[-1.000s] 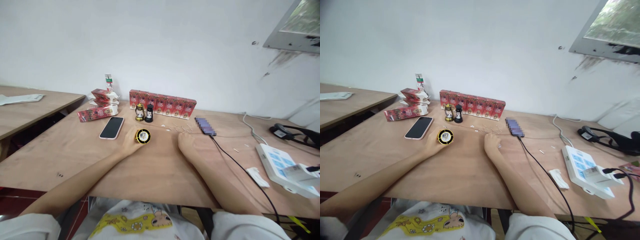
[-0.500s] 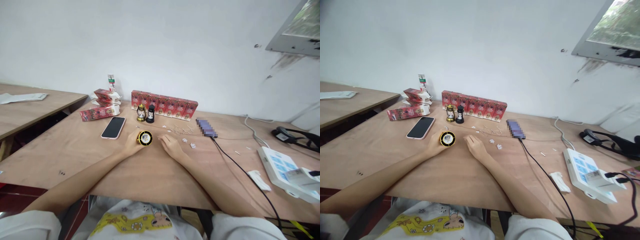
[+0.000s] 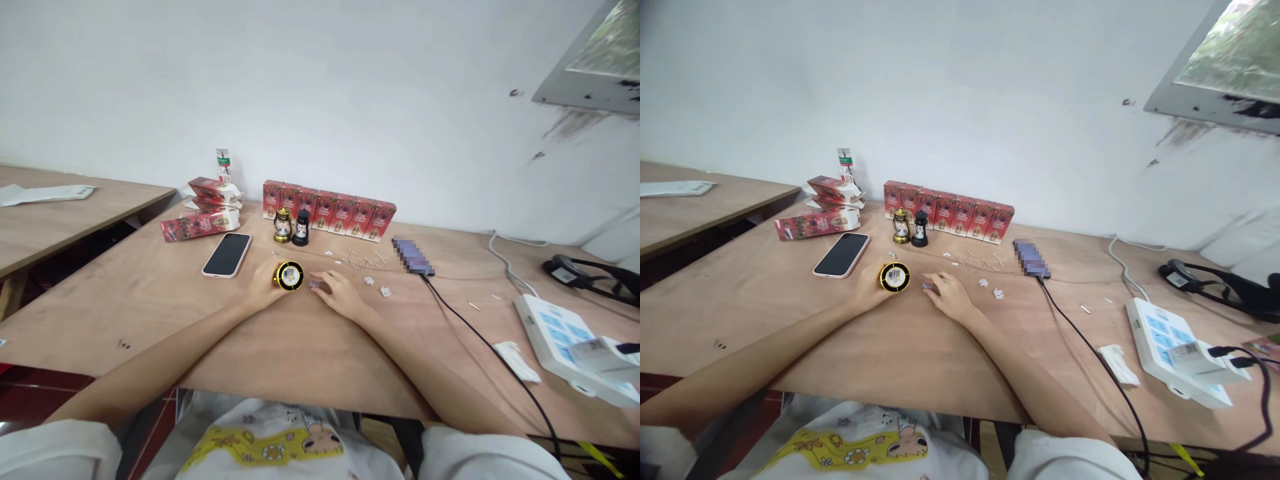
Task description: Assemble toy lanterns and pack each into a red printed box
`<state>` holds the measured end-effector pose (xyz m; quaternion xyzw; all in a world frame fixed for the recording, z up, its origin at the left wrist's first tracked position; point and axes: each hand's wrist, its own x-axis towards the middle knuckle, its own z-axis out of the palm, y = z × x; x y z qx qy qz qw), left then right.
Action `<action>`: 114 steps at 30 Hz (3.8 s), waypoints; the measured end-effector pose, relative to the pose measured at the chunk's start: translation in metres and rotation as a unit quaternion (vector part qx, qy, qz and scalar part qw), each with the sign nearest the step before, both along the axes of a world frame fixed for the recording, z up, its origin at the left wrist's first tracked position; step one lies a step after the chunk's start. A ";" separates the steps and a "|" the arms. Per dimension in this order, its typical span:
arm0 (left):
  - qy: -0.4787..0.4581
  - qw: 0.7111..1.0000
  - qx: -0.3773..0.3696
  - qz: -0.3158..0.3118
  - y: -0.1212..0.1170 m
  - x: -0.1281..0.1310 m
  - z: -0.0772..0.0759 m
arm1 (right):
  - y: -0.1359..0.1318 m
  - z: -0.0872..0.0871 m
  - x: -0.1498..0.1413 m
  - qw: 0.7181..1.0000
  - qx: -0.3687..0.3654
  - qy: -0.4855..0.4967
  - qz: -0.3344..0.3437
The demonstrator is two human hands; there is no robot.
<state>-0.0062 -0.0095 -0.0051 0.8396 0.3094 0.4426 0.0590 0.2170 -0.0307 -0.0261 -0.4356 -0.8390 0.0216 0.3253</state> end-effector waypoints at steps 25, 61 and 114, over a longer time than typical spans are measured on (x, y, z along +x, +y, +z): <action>0.032 0.999 0.033 -0.016 0.000 0.000 -0.002 | 0.005 -0.008 -0.002 0.988 0.005 -0.013 -0.156; 0.132 0.981 0.132 0.048 -0.012 0.006 -0.004 | -0.037 0.016 -0.033 0.940 0.337 0.027 0.052; 0.243 0.962 0.086 0.088 -0.013 0.010 0.001 | 0.034 -0.007 0.032 0.945 0.087 -0.185 -0.254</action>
